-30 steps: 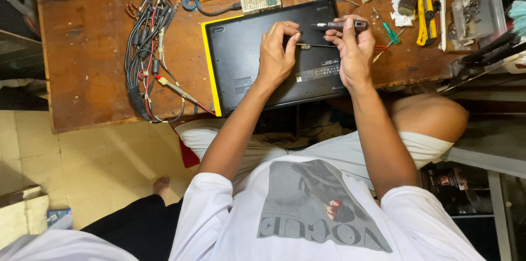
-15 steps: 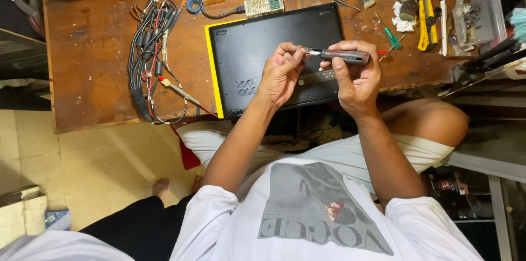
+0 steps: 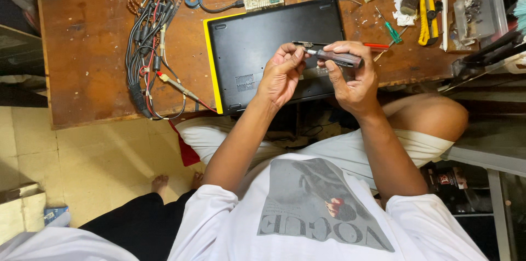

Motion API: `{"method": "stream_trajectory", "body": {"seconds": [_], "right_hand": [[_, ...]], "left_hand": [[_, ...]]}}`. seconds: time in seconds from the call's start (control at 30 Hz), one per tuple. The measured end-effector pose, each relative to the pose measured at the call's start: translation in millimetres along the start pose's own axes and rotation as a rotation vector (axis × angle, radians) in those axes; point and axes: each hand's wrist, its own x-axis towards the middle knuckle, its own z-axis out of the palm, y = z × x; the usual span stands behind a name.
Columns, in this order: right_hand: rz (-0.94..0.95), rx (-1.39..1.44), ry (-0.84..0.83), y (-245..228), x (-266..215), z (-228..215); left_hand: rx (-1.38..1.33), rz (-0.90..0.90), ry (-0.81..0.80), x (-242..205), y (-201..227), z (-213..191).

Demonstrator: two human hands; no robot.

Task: The person uses a screwdriver to remove screws from the bottom cover of a laptop. They systematically unscrew fasteners and place them on the workbench.

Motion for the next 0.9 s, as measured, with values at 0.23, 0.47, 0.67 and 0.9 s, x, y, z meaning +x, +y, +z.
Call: {"method": "stream_trajectory", "body": {"seconds": [0.23, 0.47, 0.67, 0.9], "right_hand": [[0.073, 0.009, -0.024, 3.8, -12.0, -14.2], [0.111, -0.35, -0.3, -8.1, -21.6, -32.7], [0.11, -0.425, -0.354, 2.6, -29.6, -32.0], [0.098, -0.443, -0.389, -9.7, -23.7, -28.2]], "left_hand": [[0.266, 0.054, 0.006, -42.2, 29.7, 41.0], [1.222, 0.561, 0.224, -50.6, 54.1, 30.7], [1.356, 0.659, 0.167, -51.0, 46.2, 23.6], [1.437, 0.654, 0.042, -57.7, 54.1, 27.1]]}}
